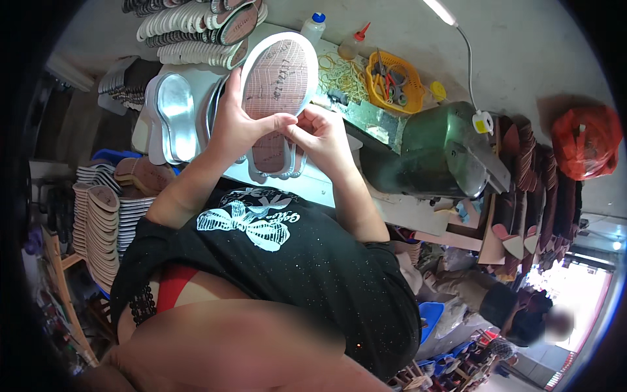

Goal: The recorder is assembling shoe insole layers and applying glue to bond them together at a workbench.

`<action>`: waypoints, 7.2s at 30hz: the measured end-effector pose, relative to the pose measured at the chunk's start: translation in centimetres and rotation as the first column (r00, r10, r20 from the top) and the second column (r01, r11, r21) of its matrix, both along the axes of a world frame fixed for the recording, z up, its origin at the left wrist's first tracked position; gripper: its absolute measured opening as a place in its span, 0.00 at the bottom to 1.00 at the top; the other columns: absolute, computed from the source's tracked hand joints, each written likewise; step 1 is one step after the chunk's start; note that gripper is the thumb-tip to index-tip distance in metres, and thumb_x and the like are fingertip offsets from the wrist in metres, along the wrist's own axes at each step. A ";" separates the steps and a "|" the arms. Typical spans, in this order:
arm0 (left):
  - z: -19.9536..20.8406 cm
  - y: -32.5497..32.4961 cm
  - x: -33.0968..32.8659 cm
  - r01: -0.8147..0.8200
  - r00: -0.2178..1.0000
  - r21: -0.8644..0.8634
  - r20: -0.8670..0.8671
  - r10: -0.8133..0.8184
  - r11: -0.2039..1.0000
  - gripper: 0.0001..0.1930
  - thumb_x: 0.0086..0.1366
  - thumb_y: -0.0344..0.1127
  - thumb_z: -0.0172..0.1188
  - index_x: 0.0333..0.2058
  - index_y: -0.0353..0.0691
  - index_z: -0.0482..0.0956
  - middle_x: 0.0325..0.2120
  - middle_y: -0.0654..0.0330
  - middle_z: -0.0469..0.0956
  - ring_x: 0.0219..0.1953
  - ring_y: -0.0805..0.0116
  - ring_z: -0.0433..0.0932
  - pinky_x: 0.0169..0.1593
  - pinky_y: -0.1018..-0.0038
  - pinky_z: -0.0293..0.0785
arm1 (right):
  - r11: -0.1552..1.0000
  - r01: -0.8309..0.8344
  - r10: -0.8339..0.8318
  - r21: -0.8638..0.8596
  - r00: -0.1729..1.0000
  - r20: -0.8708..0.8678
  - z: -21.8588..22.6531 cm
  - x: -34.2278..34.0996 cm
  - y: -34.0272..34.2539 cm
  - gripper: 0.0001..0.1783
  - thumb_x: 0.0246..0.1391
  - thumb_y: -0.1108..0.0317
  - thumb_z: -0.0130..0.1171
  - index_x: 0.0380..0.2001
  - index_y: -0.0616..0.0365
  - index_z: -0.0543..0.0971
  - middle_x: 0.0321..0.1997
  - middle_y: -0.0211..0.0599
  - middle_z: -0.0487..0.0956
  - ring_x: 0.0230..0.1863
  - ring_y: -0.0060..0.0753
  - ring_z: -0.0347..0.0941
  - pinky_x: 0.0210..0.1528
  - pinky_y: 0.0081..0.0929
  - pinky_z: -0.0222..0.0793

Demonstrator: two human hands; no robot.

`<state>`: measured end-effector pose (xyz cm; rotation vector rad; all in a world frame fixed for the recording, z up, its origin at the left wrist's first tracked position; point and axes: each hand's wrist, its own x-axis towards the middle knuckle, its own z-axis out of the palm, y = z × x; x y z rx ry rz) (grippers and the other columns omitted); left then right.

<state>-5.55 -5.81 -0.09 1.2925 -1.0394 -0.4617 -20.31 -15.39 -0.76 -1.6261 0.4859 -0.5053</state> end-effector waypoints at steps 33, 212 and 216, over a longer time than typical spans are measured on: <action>-0.6 -2.3 -1.0 0.241 0.963 0.006 -0.126 -0.239 0.970 0.36 0.47 0.29 0.68 0.53 0.30 0.59 0.46 0.52 0.71 0.46 0.65 0.73 0.51 0.71 0.69 | 0.880 -0.250 0.162 0.404 0.957 0.238 -4.6 -1.2 -0.9 0.13 0.53 0.63 0.61 0.36 0.63 0.78 0.31 0.31 0.78 0.30 0.18 0.74 0.33 0.20 0.74; -2.0 -19.2 7.7 0.512 0.428 0.827 -0.010 -0.904 0.233 0.26 0.48 0.44 0.70 0.40 0.35 0.71 0.31 0.60 0.76 0.32 0.73 0.75 0.35 0.75 0.73 | 0.698 0.274 -0.493 0.662 0.854 0.166 -6.2 1.2 -0.8 0.18 0.59 0.59 0.53 0.44 0.64 0.74 0.38 0.36 0.79 0.36 0.27 0.77 0.38 0.22 0.73; -1.4 -18.5 7.7 0.535 0.464 0.822 -0.092 -0.881 0.196 0.22 0.51 0.42 0.68 0.39 0.35 0.71 0.31 0.61 0.75 0.32 0.75 0.74 0.35 0.77 0.73 | 0.738 0.231 -0.448 0.634 0.871 0.204 -6.3 0.9 -1.2 0.19 0.59 0.59 0.52 0.45 0.64 0.73 0.39 0.37 0.79 0.35 0.26 0.77 0.38 0.21 0.70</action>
